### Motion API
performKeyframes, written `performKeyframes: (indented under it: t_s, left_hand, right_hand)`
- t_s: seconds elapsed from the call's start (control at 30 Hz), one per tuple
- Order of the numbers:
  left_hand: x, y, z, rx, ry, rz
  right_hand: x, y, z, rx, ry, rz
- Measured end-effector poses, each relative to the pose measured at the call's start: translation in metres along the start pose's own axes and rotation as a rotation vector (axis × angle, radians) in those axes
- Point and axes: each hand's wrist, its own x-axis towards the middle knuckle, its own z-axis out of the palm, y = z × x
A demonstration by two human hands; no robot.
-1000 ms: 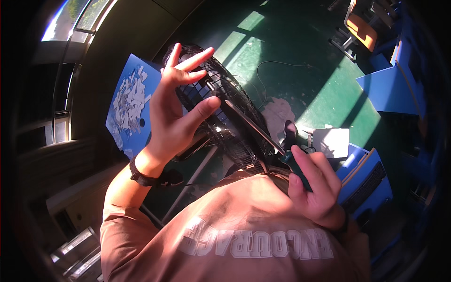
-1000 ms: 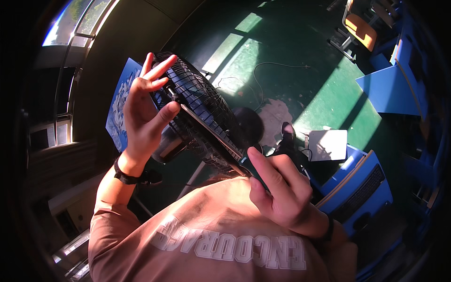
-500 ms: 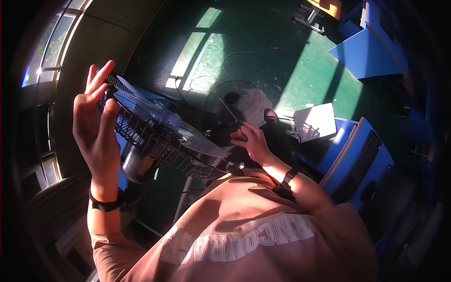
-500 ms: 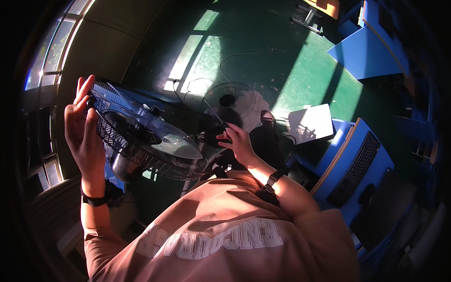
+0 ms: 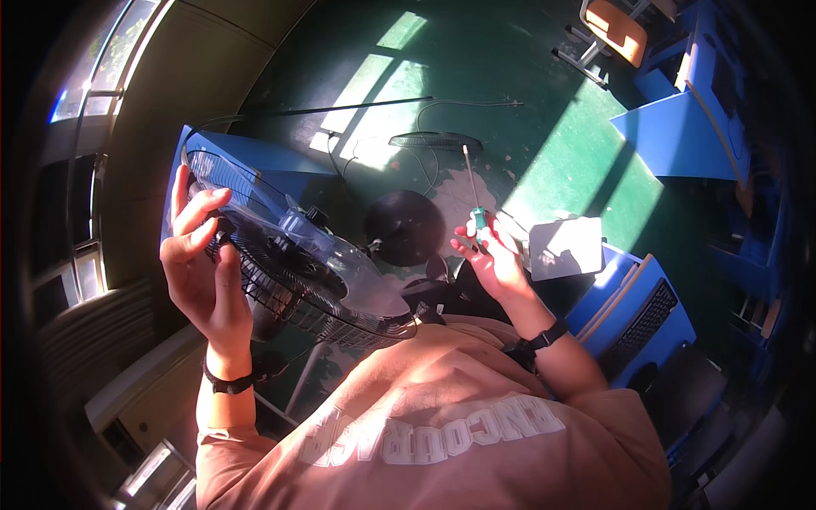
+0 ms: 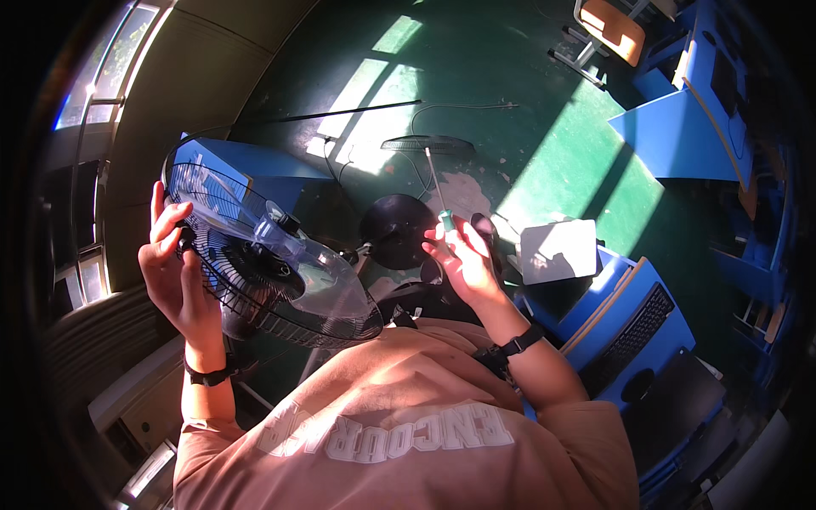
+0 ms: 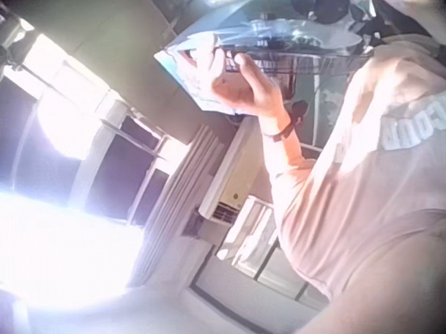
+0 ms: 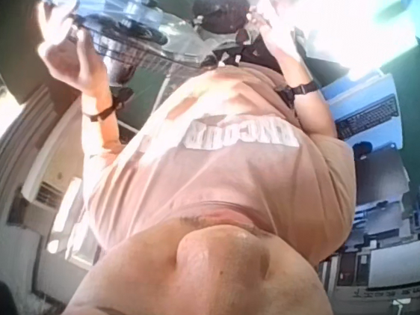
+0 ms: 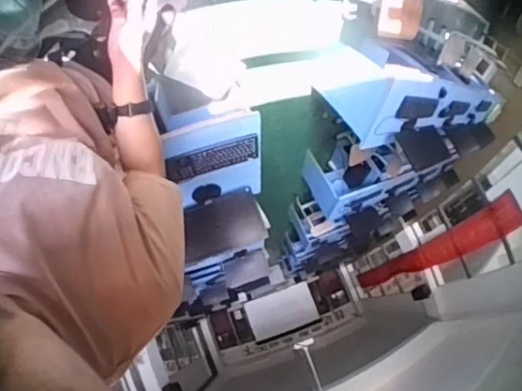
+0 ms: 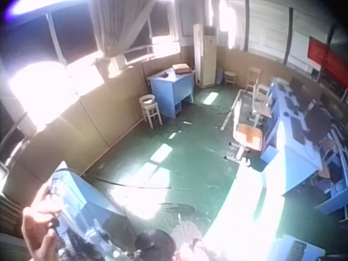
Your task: The person assembles a desktop fan by aligning the front grille with the back housing, inserting a small screw into the bottom clasp, and tightening it with a screwdriver.
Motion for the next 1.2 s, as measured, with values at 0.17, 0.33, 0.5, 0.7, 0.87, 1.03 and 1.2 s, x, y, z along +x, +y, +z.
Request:
performKeyframes:
  t_s: [0.17,0.33,0.5,0.7,0.87,1.03,1.2]
  left_hand:
    - [-0.01,0.002,-0.006,0.027,0.03,-0.047]
    - [-0.013,0.005,-0.005,0.015,0.053,-0.123]
    - [-0.02,0.006,-0.008,0.013,0.087,-0.17]
    - [-0.022,0.0,-0.01,0.023,0.051,-0.124]
    - [-0.02,0.002,-0.007,-0.005,0.042,-0.115]
    - [-0.025,0.002,-0.009,-0.007,0.07,-0.122]
    - [-0.033,0.004,-0.01,-0.042,0.115,-0.172]
  right_hand:
    - [0.022,-0.076,-0.03,-0.062,0.312,-0.127]
    - [0.025,-0.139,-0.039,-1.079,0.321,-0.348]
    - [0.036,-0.173,-0.053,-0.372,0.357,-0.154]
    - [0.044,-0.193,-0.078,-0.375,0.327,-0.05]
    - [0.037,-0.187,-0.099,-0.362,0.234,0.002]
    - [0.034,-0.174,-0.122,-0.322,0.376,0.0]
    - [0.02,-0.181,-0.147,-0.34,0.36,0.027]
